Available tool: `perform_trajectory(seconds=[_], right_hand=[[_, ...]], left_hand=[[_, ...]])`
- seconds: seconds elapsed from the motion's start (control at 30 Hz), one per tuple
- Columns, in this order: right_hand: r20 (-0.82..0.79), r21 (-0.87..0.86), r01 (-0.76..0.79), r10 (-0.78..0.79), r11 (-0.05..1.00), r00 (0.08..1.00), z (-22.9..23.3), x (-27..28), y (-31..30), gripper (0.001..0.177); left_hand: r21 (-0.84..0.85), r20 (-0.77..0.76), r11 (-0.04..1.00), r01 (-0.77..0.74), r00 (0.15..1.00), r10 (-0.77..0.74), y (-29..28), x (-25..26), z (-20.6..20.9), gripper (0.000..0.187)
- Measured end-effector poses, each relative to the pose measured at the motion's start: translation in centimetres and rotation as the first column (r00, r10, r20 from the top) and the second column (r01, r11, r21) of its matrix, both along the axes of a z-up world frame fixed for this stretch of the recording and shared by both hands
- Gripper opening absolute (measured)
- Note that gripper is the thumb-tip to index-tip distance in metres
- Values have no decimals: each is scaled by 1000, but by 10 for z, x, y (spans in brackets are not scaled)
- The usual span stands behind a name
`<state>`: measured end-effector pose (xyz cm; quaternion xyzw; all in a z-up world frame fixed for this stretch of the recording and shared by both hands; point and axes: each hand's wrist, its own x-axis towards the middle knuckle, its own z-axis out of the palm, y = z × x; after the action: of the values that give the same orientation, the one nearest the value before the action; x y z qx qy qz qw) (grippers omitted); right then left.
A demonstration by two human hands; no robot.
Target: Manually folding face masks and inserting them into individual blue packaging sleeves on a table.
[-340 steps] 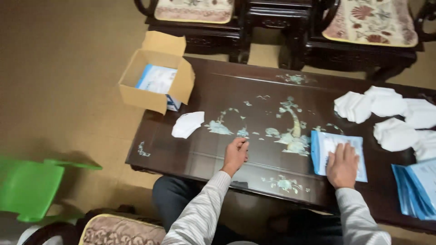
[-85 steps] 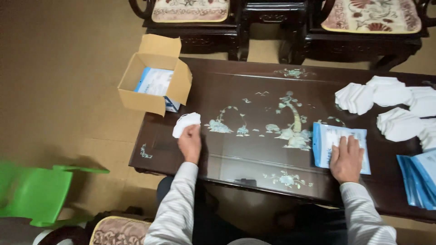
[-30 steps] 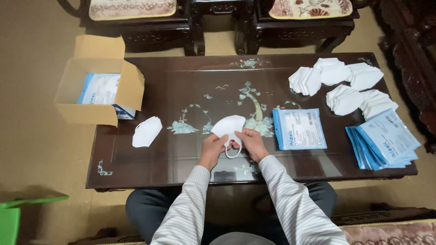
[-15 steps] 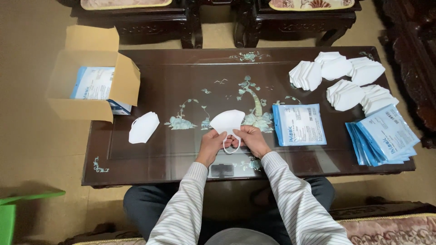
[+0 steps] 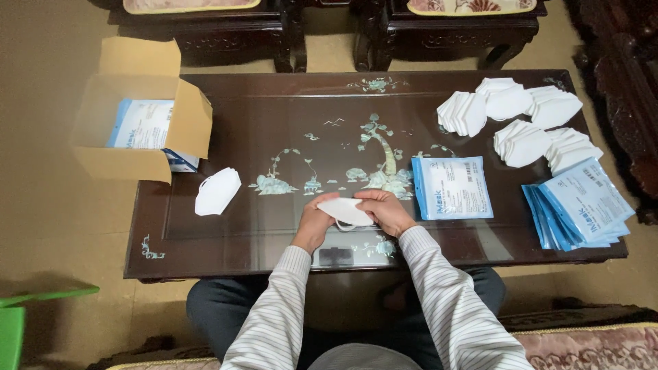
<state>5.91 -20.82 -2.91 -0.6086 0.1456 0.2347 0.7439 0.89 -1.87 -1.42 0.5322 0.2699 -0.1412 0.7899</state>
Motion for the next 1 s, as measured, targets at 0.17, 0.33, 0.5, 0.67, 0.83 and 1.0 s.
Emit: perform_trajectory(seconds=[0.17,0.33,0.5,0.67,0.83,1.0], right_hand=[[2,-86,143,-143,986,990,-19,1,9,35],[55,-125,205,-199,971,978,-16,-9,11,42],[695,-641,474,195,604,692,36,-17,-34,28],[705,-705,649,381,287,598,18,-3,-110,29],[598,-789,584,457,192,658,8,-7,-120,44],[562,-797,594,490,108,666,-10,-6,-129,22]], left_hand=[[-385,-29,914,-129,991,127,-7,-6,33,67],[-165,-70,976,-140,989,130,-22,-4,30,57],[-59,-126,987,-150,982,142,-25,-5,62,59],[-52,-124,989,-137,984,130,-25,-5,60,55],[-29,-113,992,-120,987,116,-24,-6,59,54],[-70,-93,994,-83,993,76,-21,-8,62,54]])
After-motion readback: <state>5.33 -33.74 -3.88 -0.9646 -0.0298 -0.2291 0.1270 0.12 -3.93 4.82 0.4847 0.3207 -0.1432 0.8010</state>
